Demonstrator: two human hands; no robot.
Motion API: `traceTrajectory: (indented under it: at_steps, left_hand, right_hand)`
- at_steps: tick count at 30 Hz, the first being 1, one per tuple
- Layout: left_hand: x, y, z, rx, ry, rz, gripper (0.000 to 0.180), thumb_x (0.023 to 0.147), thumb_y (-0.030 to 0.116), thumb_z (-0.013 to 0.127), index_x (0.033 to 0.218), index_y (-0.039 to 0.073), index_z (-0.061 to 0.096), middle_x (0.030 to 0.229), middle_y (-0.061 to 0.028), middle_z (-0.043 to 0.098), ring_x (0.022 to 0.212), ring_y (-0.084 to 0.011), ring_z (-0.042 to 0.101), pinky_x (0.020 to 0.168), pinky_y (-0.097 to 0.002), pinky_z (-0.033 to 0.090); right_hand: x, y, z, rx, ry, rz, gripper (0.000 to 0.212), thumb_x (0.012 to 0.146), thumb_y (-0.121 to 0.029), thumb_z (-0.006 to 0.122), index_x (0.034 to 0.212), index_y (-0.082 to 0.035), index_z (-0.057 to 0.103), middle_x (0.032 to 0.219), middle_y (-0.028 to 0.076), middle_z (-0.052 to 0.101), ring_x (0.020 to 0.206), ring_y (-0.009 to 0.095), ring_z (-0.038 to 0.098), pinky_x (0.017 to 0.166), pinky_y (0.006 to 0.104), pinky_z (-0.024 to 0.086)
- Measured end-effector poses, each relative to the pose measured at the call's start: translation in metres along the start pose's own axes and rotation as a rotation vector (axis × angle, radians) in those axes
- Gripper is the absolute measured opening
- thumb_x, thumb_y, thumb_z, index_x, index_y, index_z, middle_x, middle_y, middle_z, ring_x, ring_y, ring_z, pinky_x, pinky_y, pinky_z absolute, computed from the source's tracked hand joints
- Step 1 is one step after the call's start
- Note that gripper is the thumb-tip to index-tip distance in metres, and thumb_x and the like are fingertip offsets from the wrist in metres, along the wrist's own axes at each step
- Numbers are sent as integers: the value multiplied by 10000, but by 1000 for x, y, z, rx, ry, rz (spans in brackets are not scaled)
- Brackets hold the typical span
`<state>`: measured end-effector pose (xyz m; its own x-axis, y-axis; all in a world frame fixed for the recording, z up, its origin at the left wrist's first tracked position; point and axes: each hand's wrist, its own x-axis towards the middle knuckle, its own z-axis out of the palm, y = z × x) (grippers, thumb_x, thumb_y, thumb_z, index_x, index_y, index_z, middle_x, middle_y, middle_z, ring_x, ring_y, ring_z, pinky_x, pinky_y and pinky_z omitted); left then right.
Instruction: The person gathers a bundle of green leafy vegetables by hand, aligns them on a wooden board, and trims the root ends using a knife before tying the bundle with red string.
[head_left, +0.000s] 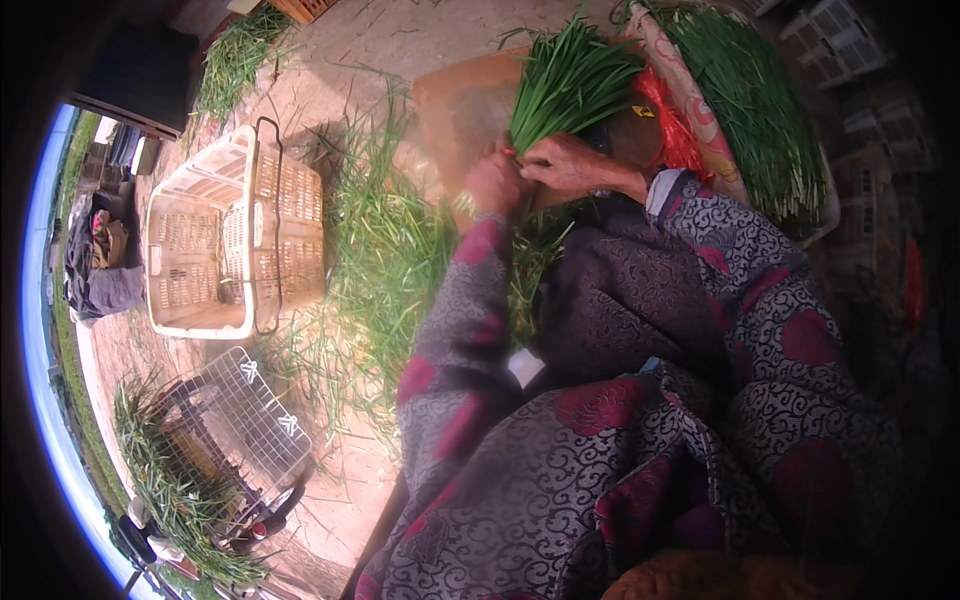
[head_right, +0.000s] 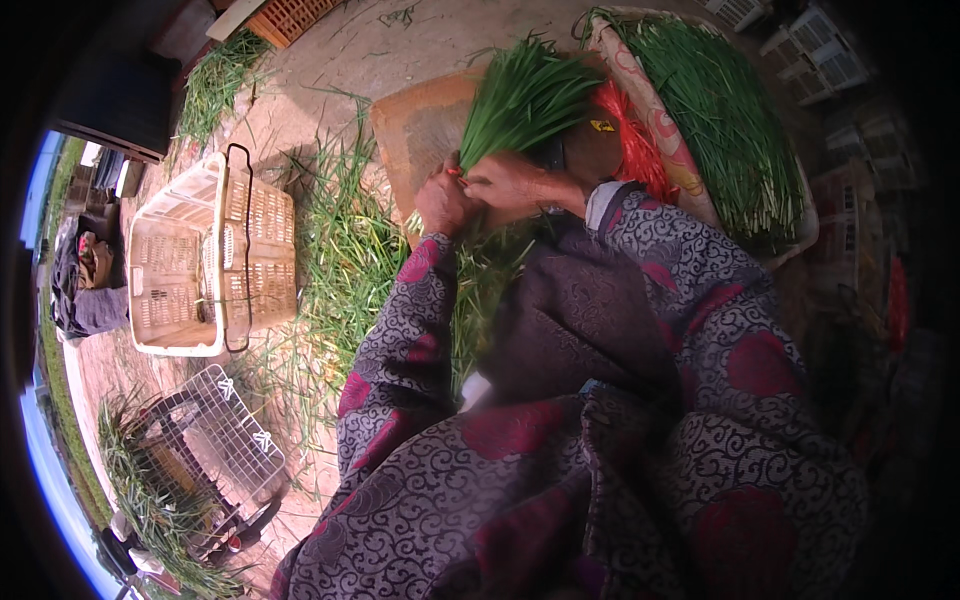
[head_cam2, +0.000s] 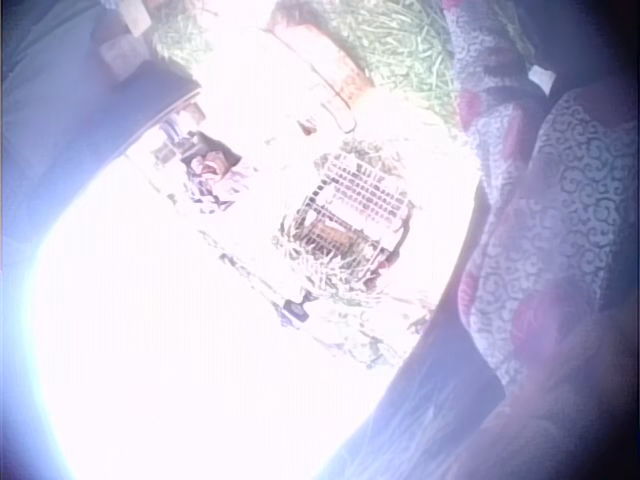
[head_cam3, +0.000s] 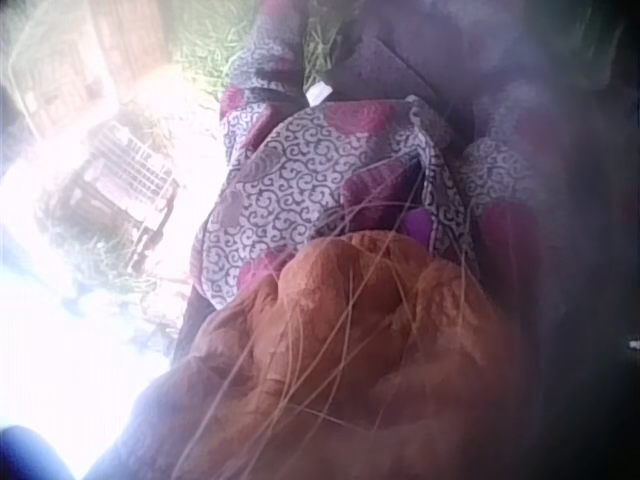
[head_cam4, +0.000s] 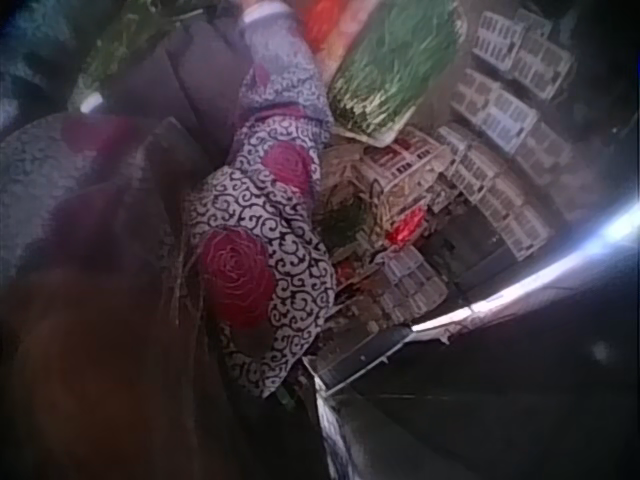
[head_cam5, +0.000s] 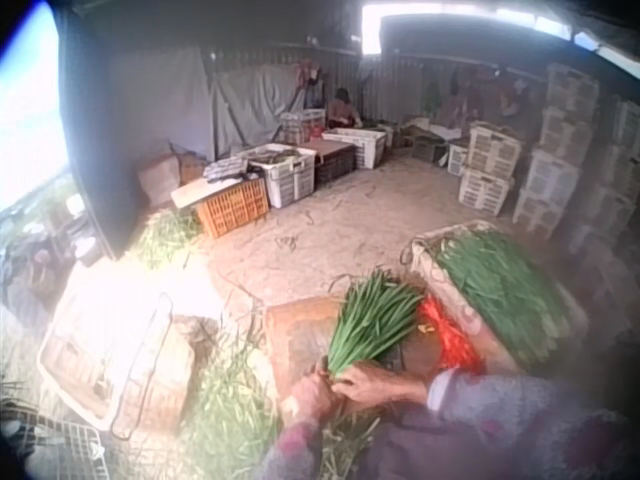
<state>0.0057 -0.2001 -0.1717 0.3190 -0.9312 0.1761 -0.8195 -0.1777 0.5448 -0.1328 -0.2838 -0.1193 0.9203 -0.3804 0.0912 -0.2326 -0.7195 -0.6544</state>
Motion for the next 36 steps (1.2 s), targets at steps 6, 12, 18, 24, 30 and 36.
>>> traceTrajectory:
  at_steps: [6, 12, 18, 24, 30, 36]
  left_hand:
    - [-2, -4, 15, 79, 23, 18, 687, 769, 424, 679, 1347, 87, 522, 1074, -162, 663, 1005, -321, 655, 807, -433, 544]
    - [-4, -10, 19, 64, 81, 47, 731, 730, 400, 726, 1343, 64, 511, 1063, -169, 658, 1006, -342, 642, 820, -448, 537]
    - [-6, -2, 15, 65, 70, 66, 816, 661, 383, 796, 1344, 52, 498, 1040, -173, 654, 984, -350, 636, 818, -450, 533]
    - [-5, -1, 16, 60, 63, 63, 875, 659, 383, 790, 1413, 83, 463, 1052, -157, 651, 992, -338, 637, 820, -444, 535]
    - [-8, 4, 13, 96, 71, 38, 907, 701, 387, 768, 1505, 183, 400, 1079, -122, 648, 977, -319, 635, 824, -434, 535]
    - [-9, 10, 10, 76, 45, 56, 831, 744, 417, 761, 1485, 218, 443, 1092, -117, 647, 982, -316, 635, 829, -432, 531]
  right_hand:
    - [11, -1, -6, -28, -143, 168, 289, 795, -213, 660, 695, 49, 590, 581, 196, 516, 543, 286, 551, 577, 439, 411]
    - [11, -5, -2, 68, -106, 308, 285, 824, -222, 639, 710, 38, 633, 597, 140, 573, 579, 182, 580, 571, 390, 429]
    - [0, -2, 3, 296, -10, 392, 261, 833, -195, 603, 773, 50, 669, 684, 92, 666, 656, 169, 623, 626, 342, 497]
    - [-5, -5, -6, 310, -61, 333, 249, 821, -182, 606, 755, 53, 653, 678, 101, 661, 641, 169, 614, 608, 340, 488]
    - [-3, -7, -4, 291, 29, 327, 286, 865, -221, 629, 741, 37, 642, 698, 102, 661, 629, 168, 615, 594, 341, 491]
    - [-6, 6, 16, 636, 246, 475, 273, 918, -172, 679, 1028, 65, 600, 788, 109, 677, 636, 151, 637, 530, 282, 511]
